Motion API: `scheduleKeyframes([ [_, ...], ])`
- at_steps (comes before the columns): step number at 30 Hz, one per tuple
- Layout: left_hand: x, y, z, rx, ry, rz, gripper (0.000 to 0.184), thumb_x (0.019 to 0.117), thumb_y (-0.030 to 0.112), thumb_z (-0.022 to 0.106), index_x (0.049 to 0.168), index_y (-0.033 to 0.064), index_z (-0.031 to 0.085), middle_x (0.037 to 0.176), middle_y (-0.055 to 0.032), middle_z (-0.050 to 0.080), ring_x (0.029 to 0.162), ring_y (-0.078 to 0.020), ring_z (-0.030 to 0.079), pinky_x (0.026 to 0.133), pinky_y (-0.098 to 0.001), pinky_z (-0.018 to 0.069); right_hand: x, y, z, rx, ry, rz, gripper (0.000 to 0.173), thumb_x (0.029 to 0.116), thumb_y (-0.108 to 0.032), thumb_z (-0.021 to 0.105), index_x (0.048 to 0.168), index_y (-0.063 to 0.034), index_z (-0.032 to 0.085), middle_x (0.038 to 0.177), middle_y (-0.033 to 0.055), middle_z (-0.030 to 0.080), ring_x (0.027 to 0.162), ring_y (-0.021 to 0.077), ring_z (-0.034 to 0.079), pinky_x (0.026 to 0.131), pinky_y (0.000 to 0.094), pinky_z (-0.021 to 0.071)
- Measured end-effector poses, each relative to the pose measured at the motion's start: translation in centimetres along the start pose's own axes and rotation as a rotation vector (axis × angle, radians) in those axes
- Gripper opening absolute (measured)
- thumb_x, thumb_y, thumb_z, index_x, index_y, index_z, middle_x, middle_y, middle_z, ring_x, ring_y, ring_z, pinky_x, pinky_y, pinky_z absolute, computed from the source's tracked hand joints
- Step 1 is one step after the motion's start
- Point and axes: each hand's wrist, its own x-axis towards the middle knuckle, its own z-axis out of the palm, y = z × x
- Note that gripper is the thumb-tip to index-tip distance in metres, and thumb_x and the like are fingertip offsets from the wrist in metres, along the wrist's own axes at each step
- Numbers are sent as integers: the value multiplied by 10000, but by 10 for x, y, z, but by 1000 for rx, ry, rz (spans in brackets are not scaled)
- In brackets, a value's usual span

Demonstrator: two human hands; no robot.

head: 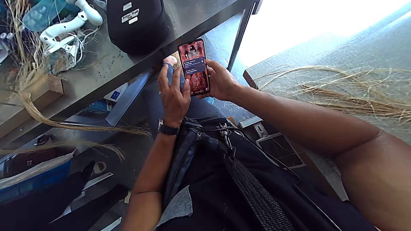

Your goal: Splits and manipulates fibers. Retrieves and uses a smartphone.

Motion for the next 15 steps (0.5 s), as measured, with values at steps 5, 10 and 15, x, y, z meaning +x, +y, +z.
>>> scheduleKeyframes([
  [5, 0, 2, 0, -23, 3, 5, 467, 1038, 293, 557, 1466, 104, 557, 1635, -188, 307, 1497, -330, 328, 1197, -491, 336, -1, 0, -1, -8, -10, -6, 670, 1056, -648, 185, 1473, -205, 465, 1300, 140, 654, 1051, 322, 699, 747, 504, 608],
  [10, 0, 2, 0, -29, -5, 46, 503, 1025, 322, 584, 1489, 135, 537, 1639, -203, 290, 1502, -347, 318, 1194, -507, 340, 0, 1, -1, -13, -12, -8, 663, 1059, -639, 186, 1453, -198, 486, 1282, 139, 661, 1045, 316, 700, 740, 501, 608],
  [15, 1, 2, 2, 7, -38, 95, 507, 1010, 358, 600, 1487, 194, 555, 1663, -186, 247, 1527, -364, 255, 1207, -547, 299, -1, 0, 1, -19, 0, 1, 665, 1060, -639, 194, 1451, -193, 494, 1269, 133, 667, 1046, 307, 699, 759, 504, 604],
])
